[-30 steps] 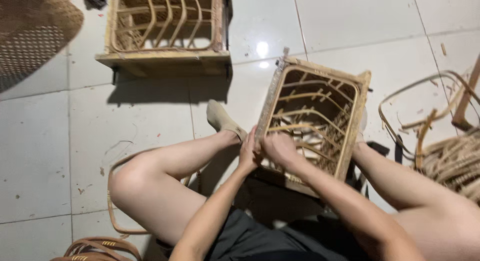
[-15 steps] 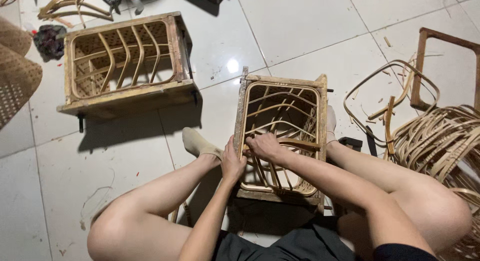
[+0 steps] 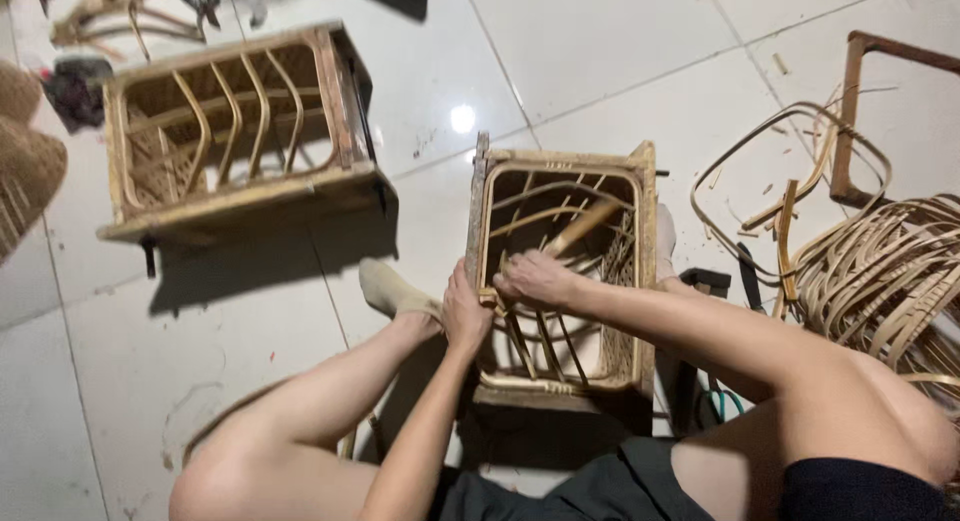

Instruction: The person sits on the floor and weaves thin bamboo strips into a rectangular basket frame. They insert and bend strips into the frame, then use a hammer to secure the edges and corners.

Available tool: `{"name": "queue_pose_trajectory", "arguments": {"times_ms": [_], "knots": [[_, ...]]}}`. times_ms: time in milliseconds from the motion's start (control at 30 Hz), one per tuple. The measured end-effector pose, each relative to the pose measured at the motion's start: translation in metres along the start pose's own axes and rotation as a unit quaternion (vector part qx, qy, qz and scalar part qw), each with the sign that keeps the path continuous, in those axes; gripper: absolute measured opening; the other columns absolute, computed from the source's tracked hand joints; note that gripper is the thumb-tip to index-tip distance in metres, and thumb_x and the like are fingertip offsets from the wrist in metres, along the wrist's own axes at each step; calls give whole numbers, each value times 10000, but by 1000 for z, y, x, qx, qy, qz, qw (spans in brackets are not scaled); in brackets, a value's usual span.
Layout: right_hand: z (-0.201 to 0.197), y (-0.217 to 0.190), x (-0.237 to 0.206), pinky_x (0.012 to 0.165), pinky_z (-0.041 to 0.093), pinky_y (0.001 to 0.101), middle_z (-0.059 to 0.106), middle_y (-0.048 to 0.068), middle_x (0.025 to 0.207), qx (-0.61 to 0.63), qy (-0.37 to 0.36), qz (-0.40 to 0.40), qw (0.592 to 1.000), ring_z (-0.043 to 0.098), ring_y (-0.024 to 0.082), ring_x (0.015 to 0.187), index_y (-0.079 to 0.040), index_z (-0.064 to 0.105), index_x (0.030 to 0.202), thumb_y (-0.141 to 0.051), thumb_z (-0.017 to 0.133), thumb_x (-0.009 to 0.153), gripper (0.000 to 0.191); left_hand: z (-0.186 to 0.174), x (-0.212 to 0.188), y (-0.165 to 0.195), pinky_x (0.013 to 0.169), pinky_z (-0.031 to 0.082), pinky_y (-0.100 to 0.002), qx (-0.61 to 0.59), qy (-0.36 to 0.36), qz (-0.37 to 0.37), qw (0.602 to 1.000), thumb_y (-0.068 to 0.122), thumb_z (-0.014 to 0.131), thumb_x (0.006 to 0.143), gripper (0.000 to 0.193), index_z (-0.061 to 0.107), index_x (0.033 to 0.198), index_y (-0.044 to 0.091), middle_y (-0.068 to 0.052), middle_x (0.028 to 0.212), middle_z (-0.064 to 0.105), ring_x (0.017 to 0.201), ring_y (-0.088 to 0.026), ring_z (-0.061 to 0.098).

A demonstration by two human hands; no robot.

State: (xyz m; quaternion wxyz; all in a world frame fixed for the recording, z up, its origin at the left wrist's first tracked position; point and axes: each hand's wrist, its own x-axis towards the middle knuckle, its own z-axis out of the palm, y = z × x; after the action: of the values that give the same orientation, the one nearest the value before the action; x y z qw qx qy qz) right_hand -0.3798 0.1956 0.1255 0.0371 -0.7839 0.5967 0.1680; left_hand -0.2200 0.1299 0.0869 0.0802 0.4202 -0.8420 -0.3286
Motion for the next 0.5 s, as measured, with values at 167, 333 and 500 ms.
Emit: {"name": "queue_pose_trajectory", "arguments": {"times_ms": [167,333,500], "knots": [[-15,26,5,538,538,335,654,162,917,156,-17,180,971,678,240,750,-2,593,1076,-307,566,977,322,1,0,2,998,468,-524,-8,0,-26,1000,177,737,803,818,342,1511,68,-234,1364,562,1199,-438,576],[10,60,22,642,558,423,654,167,982,41,58,146,987,669,313,911,-33,602,1041,-241,652,884,266,5,2,2,965,492,-538,-1,-9,-37,999,199,695,825,798,328,1520,61,-243,1340,561,1169,-422,596],[30,51,27,623,568,463,662,152,868,145,111,160,970,674,340,852,-75,582,1010,-218,568,963,151,8,14,6,943,530,-544,14,-10,-65,998,224,648,891,728,350,1531,50,-237,1300,588,1142,-401,615]]}}
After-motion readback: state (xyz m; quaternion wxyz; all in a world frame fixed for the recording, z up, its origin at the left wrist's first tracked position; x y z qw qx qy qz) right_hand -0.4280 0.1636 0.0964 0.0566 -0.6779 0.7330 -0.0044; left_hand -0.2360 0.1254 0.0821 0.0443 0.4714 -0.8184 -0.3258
